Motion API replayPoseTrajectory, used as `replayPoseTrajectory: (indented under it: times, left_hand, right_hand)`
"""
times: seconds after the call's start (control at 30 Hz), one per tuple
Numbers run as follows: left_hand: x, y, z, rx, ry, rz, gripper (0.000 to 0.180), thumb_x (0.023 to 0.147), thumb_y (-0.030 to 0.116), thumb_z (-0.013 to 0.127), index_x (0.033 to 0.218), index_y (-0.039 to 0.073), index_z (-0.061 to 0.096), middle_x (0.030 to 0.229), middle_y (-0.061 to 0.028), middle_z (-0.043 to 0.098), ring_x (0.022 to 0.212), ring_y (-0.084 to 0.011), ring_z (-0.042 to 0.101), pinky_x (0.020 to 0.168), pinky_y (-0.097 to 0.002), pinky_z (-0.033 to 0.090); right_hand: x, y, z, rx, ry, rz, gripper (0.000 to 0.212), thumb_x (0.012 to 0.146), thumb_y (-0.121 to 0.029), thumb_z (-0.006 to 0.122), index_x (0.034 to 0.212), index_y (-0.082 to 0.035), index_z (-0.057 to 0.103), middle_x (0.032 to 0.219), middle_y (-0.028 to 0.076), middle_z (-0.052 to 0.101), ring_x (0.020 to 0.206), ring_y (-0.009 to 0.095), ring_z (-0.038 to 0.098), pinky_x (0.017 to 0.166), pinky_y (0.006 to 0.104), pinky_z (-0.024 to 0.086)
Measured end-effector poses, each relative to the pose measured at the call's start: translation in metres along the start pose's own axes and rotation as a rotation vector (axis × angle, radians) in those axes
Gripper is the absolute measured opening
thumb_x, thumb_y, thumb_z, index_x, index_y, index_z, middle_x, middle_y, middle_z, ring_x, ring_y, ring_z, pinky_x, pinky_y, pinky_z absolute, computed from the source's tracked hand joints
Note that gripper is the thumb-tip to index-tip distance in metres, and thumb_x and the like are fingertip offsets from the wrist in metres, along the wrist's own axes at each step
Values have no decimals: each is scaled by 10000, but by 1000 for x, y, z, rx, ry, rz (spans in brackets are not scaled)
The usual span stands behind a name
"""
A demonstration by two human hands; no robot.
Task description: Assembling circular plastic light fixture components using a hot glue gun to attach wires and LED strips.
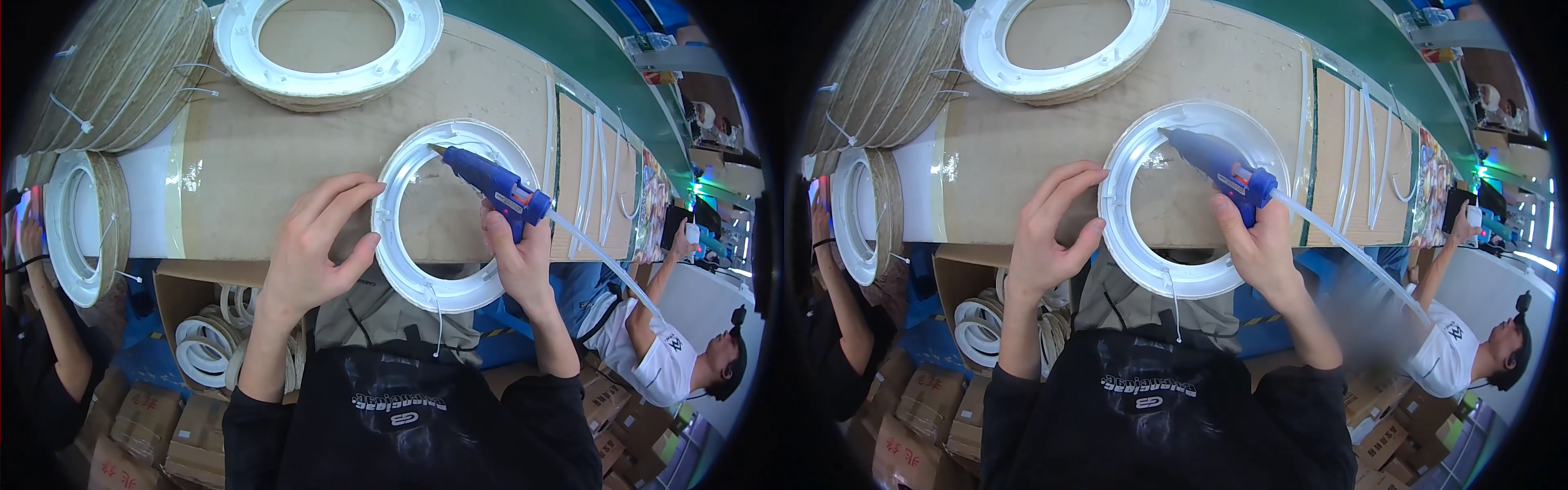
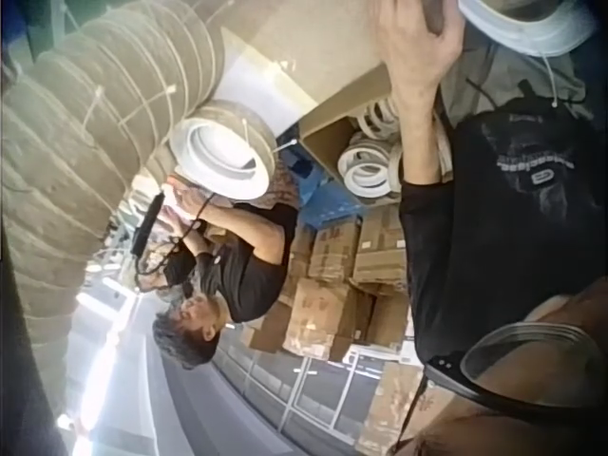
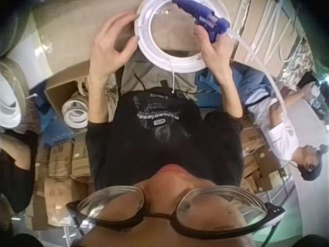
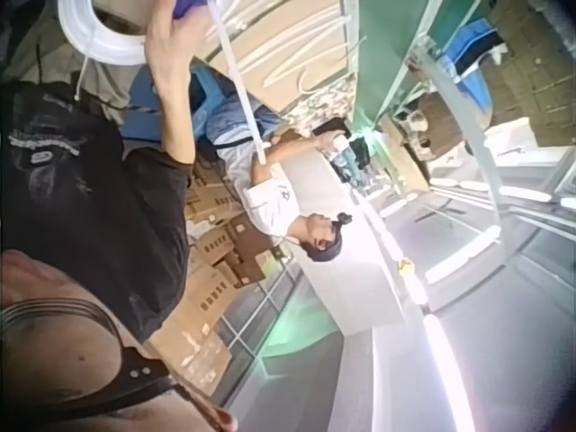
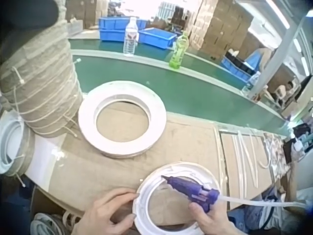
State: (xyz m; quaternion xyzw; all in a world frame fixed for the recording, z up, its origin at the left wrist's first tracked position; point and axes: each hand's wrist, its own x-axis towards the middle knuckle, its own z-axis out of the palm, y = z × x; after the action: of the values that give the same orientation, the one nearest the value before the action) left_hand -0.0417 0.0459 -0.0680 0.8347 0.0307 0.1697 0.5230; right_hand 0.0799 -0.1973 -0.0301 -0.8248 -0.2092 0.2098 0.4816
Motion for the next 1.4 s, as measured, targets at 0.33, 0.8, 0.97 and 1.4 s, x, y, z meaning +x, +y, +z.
replayPoseTrajectory:
  times: [0.33, 0.8, 0.97, 1.4]
  left_hand:
    - [0, 0, -2, 6, -9, -5, 456, 757, 85, 725, 1207, 49, 653, 1213, -136, 639, 1079, -322, 635, 934, -409, 498]
    - [0, 0, -1, 0, -4, 1, 454, 756, 85, 731, 1202, 50, 653, 1212, -133, 640, 1073, -319, 638, 923, -411, 504]
    - [1, 1, -1, 5, 4, 7, 452, 754, 84, 732, 1198, 50, 654, 1209, -130, 642, 1070, -319, 643, 916, -410, 511]
    - [0, 1, 0, 4, 6, 4, 446, 759, 84, 724, 1197, 46, 652, 1202, -132, 641, 1067, -324, 640, 916, -412, 509]
  right_hand:
    - [1, 2, -2, -19, 1, 1, 249, 1022, -185, 585, 1183, 2, 554, 886, 4, 572, 671, 41, 499, 568, 193, 399]
    - [-3, -3, 0, -34, 50, -4, 263, 1013, -196, 609, 1182, 4, 585, 880, -1, 587, 678, 41, 501, 578, 203, 400]
    - [-5, -2, 0, -48, 77, -6, 269, 1009, -200, 616, 1179, 6, 591, 866, -5, 587, 668, 42, 500, 577, 206, 403]
    - [-3, -7, 0, -31, 61, -74, 250, 1005, -194, 617, 1157, 4, 608, 821, -16, 575, 659, 42, 496, 573, 208, 398]
